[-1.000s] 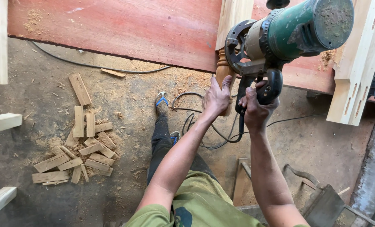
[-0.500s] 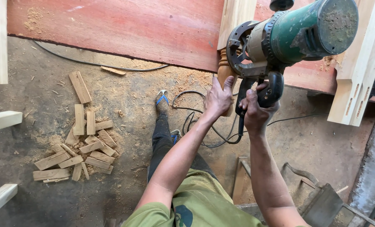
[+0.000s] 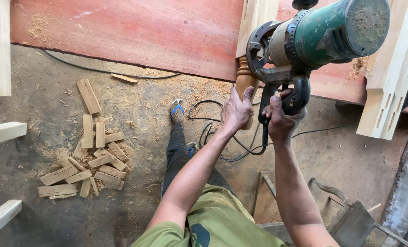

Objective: Shape and sand wooden furniture legs using a wood router and angle grinder

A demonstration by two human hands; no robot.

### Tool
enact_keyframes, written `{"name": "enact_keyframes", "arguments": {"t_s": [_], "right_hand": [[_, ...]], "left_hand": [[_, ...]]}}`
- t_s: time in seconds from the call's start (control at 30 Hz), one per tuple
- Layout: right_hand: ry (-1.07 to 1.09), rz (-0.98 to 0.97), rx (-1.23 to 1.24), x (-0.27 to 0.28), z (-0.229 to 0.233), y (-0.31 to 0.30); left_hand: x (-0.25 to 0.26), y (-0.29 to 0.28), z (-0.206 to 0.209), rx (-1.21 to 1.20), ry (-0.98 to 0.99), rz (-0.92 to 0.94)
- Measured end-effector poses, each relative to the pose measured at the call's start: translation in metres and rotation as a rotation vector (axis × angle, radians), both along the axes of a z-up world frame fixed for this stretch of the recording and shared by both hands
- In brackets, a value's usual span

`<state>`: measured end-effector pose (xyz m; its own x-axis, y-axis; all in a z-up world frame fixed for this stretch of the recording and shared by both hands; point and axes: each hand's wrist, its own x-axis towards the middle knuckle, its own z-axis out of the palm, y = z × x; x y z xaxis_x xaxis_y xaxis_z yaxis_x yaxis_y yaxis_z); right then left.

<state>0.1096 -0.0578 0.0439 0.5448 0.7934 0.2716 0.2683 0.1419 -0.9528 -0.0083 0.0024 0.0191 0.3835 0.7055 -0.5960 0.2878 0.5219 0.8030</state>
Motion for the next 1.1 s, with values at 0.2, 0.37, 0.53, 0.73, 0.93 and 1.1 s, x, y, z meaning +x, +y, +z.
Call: {"name": "enact_keyframes", "arguments": {"t_s": [0.2, 0.37, 0.53, 0.73, 0.93, 1.1], "right_hand": [[-0.012, 0.007, 0.025, 0.010, -0.003, 0.014], [-0.003, 0.000, 0.028, 0.014, -0.001, 0.021], [-0.001, 0.003, 0.025, 0.020, -0.003, 0.029], [-0.017, 0.001, -0.002, 0.025, -0.002, 0.038], [0.002, -0.002, -0.002, 0.030, -0.002, 0.053], [0.015, -0.007, -0.004, 0.032, 0.001, 0.066]], "left_hand": [[0.006, 0.000, -0.018, -0.010, -0.005, -0.002], [0.007, -0.003, -0.008, -0.014, 0.005, -0.010], [0.004, 0.000, -0.002, -0.019, 0.030, -0.021], [0.003, 0.001, 0.008, -0.033, 0.021, -0.021], [0.008, -0.001, -0.003, -0.025, 0.036, -0.016], [0.003, 0.002, -0.004, -0.019, 0.051, -0.047]]}}
